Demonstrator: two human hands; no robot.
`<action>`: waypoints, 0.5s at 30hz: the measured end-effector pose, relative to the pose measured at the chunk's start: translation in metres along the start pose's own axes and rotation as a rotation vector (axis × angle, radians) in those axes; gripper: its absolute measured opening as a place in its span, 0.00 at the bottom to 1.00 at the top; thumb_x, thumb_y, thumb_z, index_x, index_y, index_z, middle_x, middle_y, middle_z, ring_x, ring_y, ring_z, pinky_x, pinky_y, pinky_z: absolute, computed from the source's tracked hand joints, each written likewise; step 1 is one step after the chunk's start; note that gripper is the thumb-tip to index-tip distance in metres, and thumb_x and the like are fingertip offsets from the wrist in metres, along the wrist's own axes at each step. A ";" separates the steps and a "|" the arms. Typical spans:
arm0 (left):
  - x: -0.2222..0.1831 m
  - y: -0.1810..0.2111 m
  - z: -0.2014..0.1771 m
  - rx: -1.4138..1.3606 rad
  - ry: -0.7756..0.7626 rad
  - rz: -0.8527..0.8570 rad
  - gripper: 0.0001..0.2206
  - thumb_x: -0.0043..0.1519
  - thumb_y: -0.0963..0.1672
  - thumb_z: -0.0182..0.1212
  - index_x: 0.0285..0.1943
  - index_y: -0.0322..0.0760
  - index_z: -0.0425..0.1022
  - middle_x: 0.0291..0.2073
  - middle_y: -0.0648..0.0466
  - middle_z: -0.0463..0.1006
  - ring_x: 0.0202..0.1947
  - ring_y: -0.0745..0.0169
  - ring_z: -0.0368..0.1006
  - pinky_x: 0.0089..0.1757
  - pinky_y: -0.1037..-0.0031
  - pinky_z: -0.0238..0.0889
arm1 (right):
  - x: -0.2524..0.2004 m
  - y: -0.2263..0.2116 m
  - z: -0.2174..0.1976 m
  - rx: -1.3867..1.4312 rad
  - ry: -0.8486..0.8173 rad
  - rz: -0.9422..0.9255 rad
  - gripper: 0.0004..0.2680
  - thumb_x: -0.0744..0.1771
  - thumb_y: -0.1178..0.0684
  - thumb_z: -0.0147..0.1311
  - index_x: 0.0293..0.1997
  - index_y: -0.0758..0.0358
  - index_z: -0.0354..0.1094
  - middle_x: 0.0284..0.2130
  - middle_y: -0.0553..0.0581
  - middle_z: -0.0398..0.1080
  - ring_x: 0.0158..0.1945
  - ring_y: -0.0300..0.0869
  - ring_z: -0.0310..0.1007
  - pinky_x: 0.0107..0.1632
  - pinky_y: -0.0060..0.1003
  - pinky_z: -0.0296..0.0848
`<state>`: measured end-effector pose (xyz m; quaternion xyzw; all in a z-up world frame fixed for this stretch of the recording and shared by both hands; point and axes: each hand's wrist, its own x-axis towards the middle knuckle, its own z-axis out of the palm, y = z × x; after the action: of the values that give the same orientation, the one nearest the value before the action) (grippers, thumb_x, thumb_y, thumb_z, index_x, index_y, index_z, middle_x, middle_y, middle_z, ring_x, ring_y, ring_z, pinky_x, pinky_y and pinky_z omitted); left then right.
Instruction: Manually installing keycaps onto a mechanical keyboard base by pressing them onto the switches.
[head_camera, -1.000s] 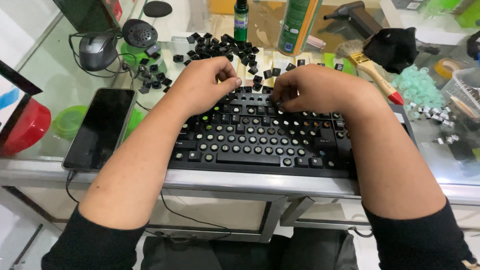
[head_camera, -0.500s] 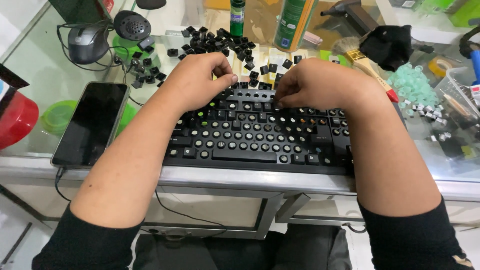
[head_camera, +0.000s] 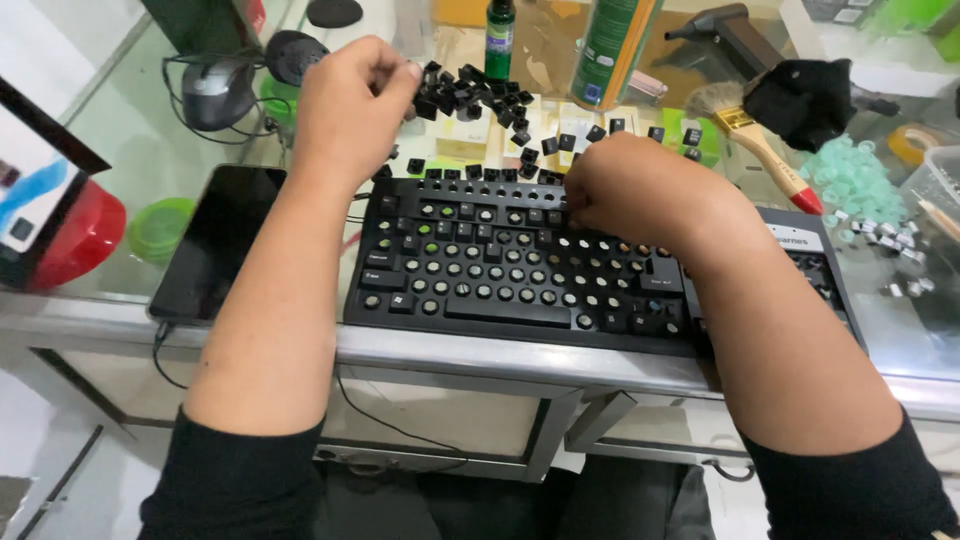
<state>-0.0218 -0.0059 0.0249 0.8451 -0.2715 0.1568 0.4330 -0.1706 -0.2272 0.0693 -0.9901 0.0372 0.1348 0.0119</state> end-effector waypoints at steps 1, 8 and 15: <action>0.003 -0.008 -0.004 0.010 0.013 0.000 0.09 0.69 0.47 0.58 0.37 0.44 0.75 0.27 0.61 0.82 0.29 0.67 0.73 0.33 0.68 0.62 | -0.002 0.000 -0.002 -0.003 0.009 -0.013 0.06 0.66 0.55 0.57 0.41 0.55 0.81 0.34 0.56 0.79 0.37 0.50 0.77 0.43 0.46 0.75; -0.002 -0.006 -0.021 0.504 -0.346 -0.311 0.08 0.64 0.53 0.62 0.48 0.56 0.80 0.34 0.57 0.80 0.38 0.53 0.75 0.36 0.57 0.64 | -0.004 0.021 -0.007 0.149 0.132 -0.056 0.08 0.69 0.50 0.53 0.46 0.54 0.81 0.36 0.53 0.82 0.38 0.47 0.78 0.45 0.44 0.72; 0.003 -0.021 -0.002 0.632 -0.418 -0.288 0.13 0.61 0.45 0.59 0.54 0.47 0.82 0.47 0.49 0.81 0.46 0.38 0.75 0.42 0.51 0.70 | 0.005 0.019 0.002 0.171 0.311 -0.178 0.10 0.70 0.46 0.52 0.51 0.53 0.78 0.41 0.55 0.81 0.44 0.52 0.78 0.46 0.48 0.71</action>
<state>-0.0069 0.0049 0.0138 0.9796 -0.1711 -0.0049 0.1048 -0.1676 -0.2467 0.0658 -0.9938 -0.0379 -0.0247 0.1020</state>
